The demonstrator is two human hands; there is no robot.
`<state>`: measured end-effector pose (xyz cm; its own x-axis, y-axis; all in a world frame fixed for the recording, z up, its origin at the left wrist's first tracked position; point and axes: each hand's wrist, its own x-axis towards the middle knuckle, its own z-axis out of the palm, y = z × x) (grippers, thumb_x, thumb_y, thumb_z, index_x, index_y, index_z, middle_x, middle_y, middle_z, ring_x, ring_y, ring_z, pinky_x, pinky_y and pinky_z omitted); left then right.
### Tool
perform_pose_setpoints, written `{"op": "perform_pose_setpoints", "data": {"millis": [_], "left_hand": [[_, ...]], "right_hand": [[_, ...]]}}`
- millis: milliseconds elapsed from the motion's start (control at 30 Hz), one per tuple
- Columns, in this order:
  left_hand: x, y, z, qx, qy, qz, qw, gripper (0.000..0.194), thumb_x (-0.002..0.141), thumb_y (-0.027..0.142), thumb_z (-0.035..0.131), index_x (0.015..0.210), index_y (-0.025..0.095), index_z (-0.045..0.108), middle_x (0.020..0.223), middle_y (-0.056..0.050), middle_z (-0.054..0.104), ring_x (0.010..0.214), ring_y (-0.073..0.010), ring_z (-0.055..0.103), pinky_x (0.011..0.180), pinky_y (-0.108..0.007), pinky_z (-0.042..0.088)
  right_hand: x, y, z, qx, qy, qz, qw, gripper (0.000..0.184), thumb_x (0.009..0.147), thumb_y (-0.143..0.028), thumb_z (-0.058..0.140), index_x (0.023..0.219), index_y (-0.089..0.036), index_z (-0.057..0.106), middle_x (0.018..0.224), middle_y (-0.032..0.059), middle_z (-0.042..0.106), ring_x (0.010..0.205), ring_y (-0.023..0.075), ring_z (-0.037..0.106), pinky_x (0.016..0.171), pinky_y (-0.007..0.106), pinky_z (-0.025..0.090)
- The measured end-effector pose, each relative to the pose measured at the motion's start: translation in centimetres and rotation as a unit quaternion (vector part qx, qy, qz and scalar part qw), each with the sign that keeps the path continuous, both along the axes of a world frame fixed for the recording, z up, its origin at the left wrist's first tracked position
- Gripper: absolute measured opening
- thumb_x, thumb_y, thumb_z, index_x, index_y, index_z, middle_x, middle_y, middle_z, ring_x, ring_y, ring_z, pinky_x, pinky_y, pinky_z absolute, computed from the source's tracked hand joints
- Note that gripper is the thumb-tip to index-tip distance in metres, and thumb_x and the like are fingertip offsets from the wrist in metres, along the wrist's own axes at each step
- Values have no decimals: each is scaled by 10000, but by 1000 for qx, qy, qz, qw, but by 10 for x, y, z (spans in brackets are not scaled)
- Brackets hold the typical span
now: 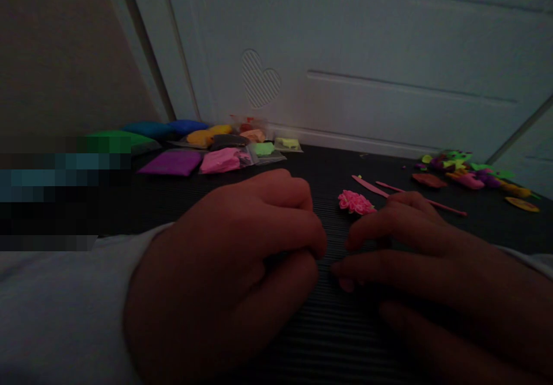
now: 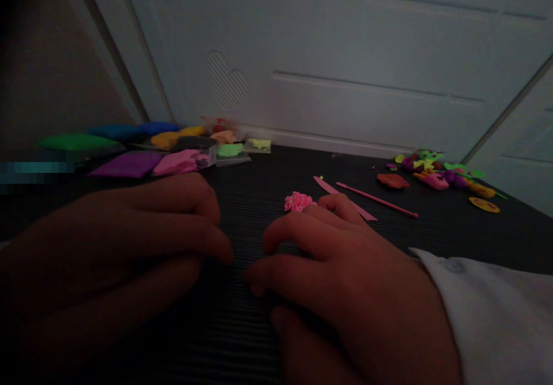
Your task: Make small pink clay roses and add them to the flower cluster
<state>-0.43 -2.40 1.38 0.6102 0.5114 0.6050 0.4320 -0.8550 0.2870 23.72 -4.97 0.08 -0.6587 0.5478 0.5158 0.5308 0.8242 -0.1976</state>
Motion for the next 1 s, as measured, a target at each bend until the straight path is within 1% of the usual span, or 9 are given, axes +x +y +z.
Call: {"op": "perform_pose_setpoints", "data": {"millis": [67, 200, 367, 533, 633, 733, 833, 933, 1000], "left_hand": [[0, 0, 0, 3, 0, -1, 1000, 320, 850, 85, 466, 690, 200, 719, 738, 39, 575, 653, -71, 524, 596, -241, 390], [-1, 0, 0, 4, 0, -4, 1000, 312, 851, 86, 471, 689, 201, 711, 735, 40, 574, 650, -69, 523, 594, -237, 389], [0, 0, 1, 2, 8, 0, 1000, 327, 857, 91, 461, 685, 201, 716, 733, 34, 575, 655, -77, 528, 593, -246, 388], [-1, 0, 1, 6, 4, -4, 1000, 333, 848, 84, 458, 692, 203, 728, 734, 38, 573, 657, -70, 528, 598, -235, 389], [-2, 0, 1, 5, 13, -4, 1000, 332, 847, 88, 461, 694, 205, 730, 736, 36, 572, 655, -79, 533, 593, -247, 394], [-2, 2, 1, 2, 18, -6, 1000, 315, 853, 94, 470, 720, 207, 732, 744, 32, 569, 663, -91, 541, 594, -267, 394], [-3, 2, 1, -1, 28, -28, 999, 309, 850, 80, 474, 760, 208, 740, 756, 32, 559, 656, -90, 536, 585, -280, 386], [-4, 2, 0, -11, 40, -78, 996, 271, 811, 58, 501, 716, 187, 720, 765, 29, 553, 676, -93, 543, 600, -295, 398], [-4, 2, 0, -13, 50, -94, 994, 242, 795, 56, 535, 732, 184, 731, 758, 29, 552, 685, -105, 546, 616, -312, 404]], "right_hand": [[-2, -1, -1, 6, 6, -10, 1000, 377, 860, -88, 511, 1061, -315, 735, 1124, -108, 717, 969, 107, 680, 1009, 357, 343], [-3, -1, 1, -7, 0, 6, 1000, 359, 848, -88, 516, 1052, -297, 726, 1113, -108, 717, 956, 93, 677, 956, 335, 373], [-2, 1, 2, -10, 1, 6, 1000, 374, 863, -77, 516, 1078, -298, 729, 1124, -92, 713, 971, 99, 674, 1047, 325, 332], [-2, 2, 2, -11, -7, 9, 1000, 378, 863, -65, 513, 1069, -305, 719, 1125, -89, 718, 964, 106, 684, 957, 347, 383], [-2, 2, 2, -10, -8, 15, 1000, 365, 864, -74, 517, 1065, -307, 713, 1137, -71, 729, 977, 140, 700, 957, 383, 376], [-2, 1, 2, -18, -1, 14, 1000, 339, 878, -76, 531, 1051, -304, 711, 1123, -84, 718, 962, 127, 678, 955, 363, 358], [1, -1, 2, -16, 6, -14, 1000, 337, 880, -69, 559, 1049, -318, 711, 1080, -106, 692, 947, 117, 628, 988, 345, 319], [6, -4, 1, -14, 13, -27, 999, 372, 834, -59, 555, 1032, -328, 718, 1059, -96, 691, 960, 148, 615, 1057, 384, 262], [8, -5, 0, -21, 18, -29, 999, 389, 823, -53, 553, 1020, -340, 726, 1054, -95, 702, 964, 164, 618, 1048, 412, 268]]}}
